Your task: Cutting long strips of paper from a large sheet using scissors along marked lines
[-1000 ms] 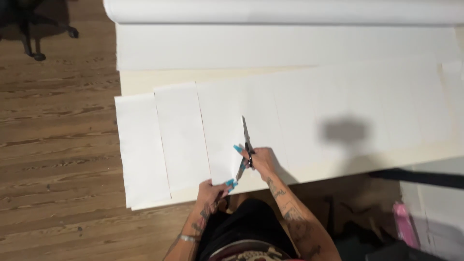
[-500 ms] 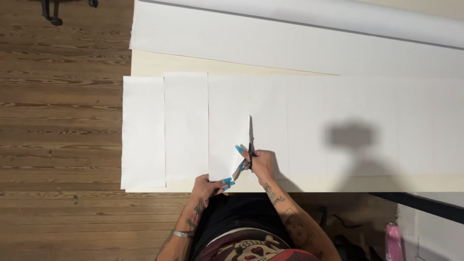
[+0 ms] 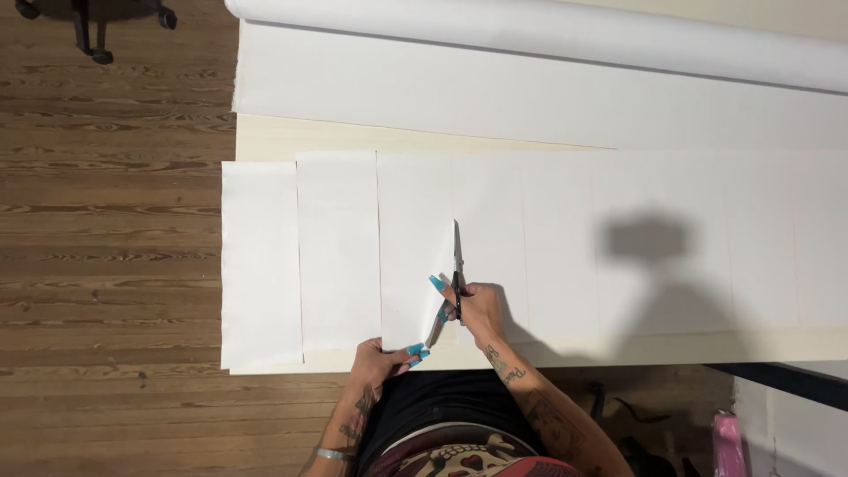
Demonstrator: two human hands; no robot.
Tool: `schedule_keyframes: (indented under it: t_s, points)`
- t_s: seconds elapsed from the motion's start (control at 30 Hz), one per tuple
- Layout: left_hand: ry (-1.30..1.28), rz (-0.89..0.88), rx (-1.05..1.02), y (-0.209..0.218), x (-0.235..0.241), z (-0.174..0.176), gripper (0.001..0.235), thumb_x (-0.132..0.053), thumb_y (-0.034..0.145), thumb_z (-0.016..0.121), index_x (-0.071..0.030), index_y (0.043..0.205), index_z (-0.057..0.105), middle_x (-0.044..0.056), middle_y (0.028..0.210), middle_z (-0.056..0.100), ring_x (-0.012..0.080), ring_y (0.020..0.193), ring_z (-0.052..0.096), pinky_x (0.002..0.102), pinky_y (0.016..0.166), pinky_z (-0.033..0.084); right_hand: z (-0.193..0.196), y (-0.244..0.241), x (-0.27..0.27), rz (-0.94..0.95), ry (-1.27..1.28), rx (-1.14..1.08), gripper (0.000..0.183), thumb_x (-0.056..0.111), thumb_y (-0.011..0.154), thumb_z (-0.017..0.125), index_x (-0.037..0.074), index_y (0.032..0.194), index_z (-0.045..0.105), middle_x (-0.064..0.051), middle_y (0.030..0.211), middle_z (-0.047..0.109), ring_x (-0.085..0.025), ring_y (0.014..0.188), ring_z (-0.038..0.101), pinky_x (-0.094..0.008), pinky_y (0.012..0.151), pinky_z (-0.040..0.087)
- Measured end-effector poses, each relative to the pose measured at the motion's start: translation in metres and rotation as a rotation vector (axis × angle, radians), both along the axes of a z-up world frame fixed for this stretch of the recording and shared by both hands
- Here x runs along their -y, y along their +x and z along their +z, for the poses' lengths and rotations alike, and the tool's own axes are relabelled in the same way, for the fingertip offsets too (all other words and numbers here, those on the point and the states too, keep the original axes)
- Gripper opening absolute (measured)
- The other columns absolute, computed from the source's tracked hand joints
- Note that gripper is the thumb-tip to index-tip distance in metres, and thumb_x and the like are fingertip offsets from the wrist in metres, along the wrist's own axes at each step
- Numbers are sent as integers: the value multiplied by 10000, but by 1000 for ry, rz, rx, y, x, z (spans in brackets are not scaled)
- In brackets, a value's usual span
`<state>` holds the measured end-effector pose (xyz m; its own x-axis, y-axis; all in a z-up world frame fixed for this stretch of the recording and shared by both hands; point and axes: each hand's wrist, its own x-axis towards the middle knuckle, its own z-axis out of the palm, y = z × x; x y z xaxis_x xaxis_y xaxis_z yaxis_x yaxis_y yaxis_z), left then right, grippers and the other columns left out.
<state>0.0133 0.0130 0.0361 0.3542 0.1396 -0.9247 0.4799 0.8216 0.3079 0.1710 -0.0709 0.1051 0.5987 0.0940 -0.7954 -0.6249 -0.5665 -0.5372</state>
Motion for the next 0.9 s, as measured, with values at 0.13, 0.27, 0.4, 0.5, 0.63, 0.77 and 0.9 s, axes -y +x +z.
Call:
schedule_keyframes:
  t_s: [0.13, 0.27, 0.4, 0.5, 0.63, 0.77, 0.9]
  points:
    - [26, -10, -47, 3, 2, 3, 153, 66, 706, 678, 64, 661, 531, 263, 722, 646, 273, 672, 656, 263, 533, 536, 11, 4, -6, 11, 2, 7, 369, 361, 665, 716, 10, 648, 603, -92, 528, 605, -115, 435, 534, -193, 379, 344]
    - [39, -5, -48, 5, 1, 8, 168, 62, 691, 696, 62, 636, 538, 252, 704, 650, 261, 649, 651, 260, 520, 531, 4, 5, -8, 22, 0, 51, 373, 353, 647, 730, 8, 594, 597, -94, 503, 602, -114, 406, 533, -195, 360, 357]
    - [18, 19, -9, 1, 1, 4, 218, 47, 680, 701, 50, 585, 505, 267, 706, 646, 276, 667, 655, 285, 547, 549, 0, 7, -10, -53, 16, 7, 356, 315, 646, 750, -1, 623, 590, -106, 504, 590, -110, 403, 519, -193, 338, 339]
    - [79, -66, 8, 1, -1, 4, 201, 1, 698, 704, 44, 590, 539, 243, 722, 668, 215, 616, 634, 241, 515, 511, -4, 9, -12, -38, 27, 22, 313, 273, 675, 743, -7, 680, 603, -113, 528, 604, -115, 407, 524, -187, 332, 325]
    - [24, -21, -22, 3, -1, 6, 166, 47, 705, 686, 61, 632, 538, 265, 725, 655, 258, 663, 653, 258, 529, 528, 0, 11, -14, -22, -7, 29, 316, 282, 682, 737, -5, 663, 607, -107, 526, 605, -118, 421, 534, -198, 352, 354]
    - [153, -207, 1, 2, -2, 7, 202, 66, 625, 762, 42, 540, 580, 125, 517, 597, 144, 513, 520, 236, 529, 441, -3, 14, -17, 11, -71, 90, 361, 353, 635, 750, 36, 566, 591, -78, 476, 591, -93, 388, 494, -203, 351, 302]
    - [32, -15, 34, 6, -3, 15, 139, 23, 693, 693, 80, 639, 579, 250, 727, 658, 227, 635, 635, 258, 570, 531, 2, 17, -19, 10, 8, 53, 351, 323, 681, 723, -10, 686, 610, -113, 535, 612, -127, 429, 548, -194, 356, 361]
